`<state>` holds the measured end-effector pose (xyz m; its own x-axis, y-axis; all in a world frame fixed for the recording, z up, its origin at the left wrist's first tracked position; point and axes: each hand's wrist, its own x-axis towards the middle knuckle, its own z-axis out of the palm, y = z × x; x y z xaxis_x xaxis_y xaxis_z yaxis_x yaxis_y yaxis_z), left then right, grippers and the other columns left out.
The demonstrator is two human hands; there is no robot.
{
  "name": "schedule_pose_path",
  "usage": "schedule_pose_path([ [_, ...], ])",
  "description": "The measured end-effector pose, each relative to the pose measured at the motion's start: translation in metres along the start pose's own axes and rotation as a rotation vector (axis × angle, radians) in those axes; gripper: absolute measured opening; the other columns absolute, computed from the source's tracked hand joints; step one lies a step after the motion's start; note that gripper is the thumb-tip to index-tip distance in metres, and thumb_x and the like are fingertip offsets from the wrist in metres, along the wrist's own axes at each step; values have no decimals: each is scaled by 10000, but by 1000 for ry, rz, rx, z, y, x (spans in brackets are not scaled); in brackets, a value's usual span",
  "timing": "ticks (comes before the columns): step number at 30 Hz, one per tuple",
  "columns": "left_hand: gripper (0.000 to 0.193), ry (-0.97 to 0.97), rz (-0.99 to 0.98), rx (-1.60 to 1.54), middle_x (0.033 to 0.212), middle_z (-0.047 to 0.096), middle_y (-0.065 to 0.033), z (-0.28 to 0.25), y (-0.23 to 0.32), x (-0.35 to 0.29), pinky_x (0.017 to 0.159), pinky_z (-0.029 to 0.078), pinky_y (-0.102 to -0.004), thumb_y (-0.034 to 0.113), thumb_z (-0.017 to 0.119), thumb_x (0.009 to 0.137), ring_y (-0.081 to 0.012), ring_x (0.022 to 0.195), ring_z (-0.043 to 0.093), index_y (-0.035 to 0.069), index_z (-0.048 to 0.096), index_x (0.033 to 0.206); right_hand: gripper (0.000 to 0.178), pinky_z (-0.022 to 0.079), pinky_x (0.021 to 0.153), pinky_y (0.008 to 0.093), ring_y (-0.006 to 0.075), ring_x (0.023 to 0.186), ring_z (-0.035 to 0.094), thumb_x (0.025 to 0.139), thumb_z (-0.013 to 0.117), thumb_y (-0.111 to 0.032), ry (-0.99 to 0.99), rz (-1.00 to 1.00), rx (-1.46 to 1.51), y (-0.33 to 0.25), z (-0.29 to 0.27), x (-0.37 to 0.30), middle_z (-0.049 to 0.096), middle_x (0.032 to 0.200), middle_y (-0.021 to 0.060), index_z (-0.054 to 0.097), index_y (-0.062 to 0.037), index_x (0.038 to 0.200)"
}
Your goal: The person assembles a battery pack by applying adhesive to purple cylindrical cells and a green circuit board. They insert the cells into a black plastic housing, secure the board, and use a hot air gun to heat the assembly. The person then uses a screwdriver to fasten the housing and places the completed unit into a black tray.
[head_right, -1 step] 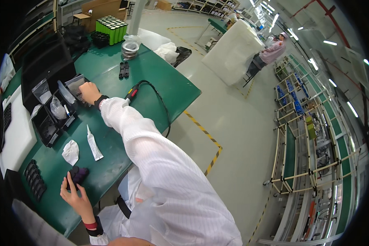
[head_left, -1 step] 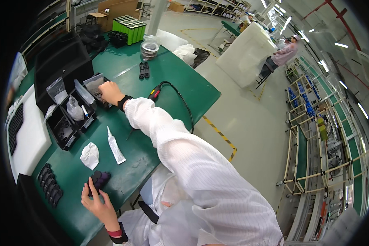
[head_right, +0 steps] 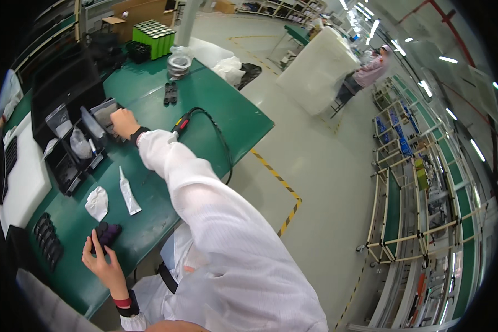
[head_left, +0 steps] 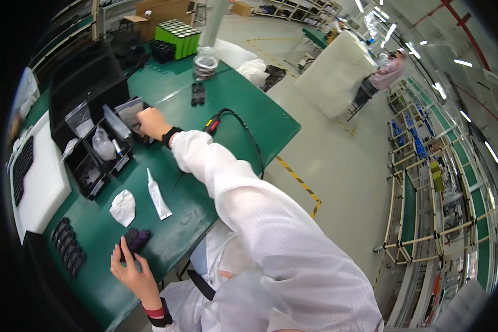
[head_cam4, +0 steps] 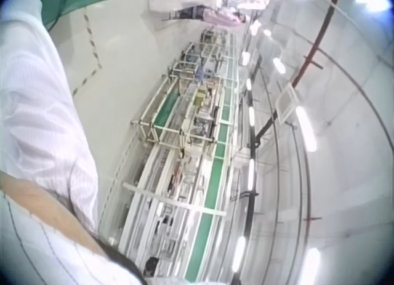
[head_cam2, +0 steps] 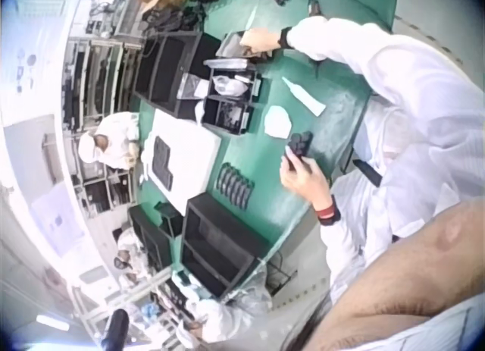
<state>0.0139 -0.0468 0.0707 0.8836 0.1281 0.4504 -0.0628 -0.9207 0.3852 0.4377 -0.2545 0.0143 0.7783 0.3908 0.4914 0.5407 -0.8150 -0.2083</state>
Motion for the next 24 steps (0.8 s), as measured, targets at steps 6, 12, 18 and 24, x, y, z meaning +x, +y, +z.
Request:
schedule_pose_path([
  [6,544,28,30,-23,1314,579,-164,-4,-2,10,1054,386,-442,4,645,859,-337,1220,524,107,626,1392,162,562,703,463,388,750,699,678,746,-183,22,-2,186,-7,-40,-1,706,782,208,730,-36,744],
  [12,557,47,32,4,1257,596,-148,-3,-10,7,1070,409,-462,-4,680,825,-341,1172,557,126,644,1365,149,555,688,258,100,760,699,816,731,-24,-231,204,811,-101,-118,-53,727,820,53,731,17,960],
  [18,575,55,32,15,1257,593,-130,0,-11,3,1054,409,-445,6,691,816,-327,1168,558,142,646,1372,156,601,769,276,176,864,749,906,691,10,-539,440,1245,-176,-142,-156,754,949,118,727,76,1043],
  [24,575,48,22,26,1267,588,-112,3,-11,3,1034,408,-431,7,694,819,-321,1167,553,162,652,1372,110,597,732,255,168,810,755,879,700,36,-484,413,993,-205,-119,-198,763,885,122,747,65,974],
])
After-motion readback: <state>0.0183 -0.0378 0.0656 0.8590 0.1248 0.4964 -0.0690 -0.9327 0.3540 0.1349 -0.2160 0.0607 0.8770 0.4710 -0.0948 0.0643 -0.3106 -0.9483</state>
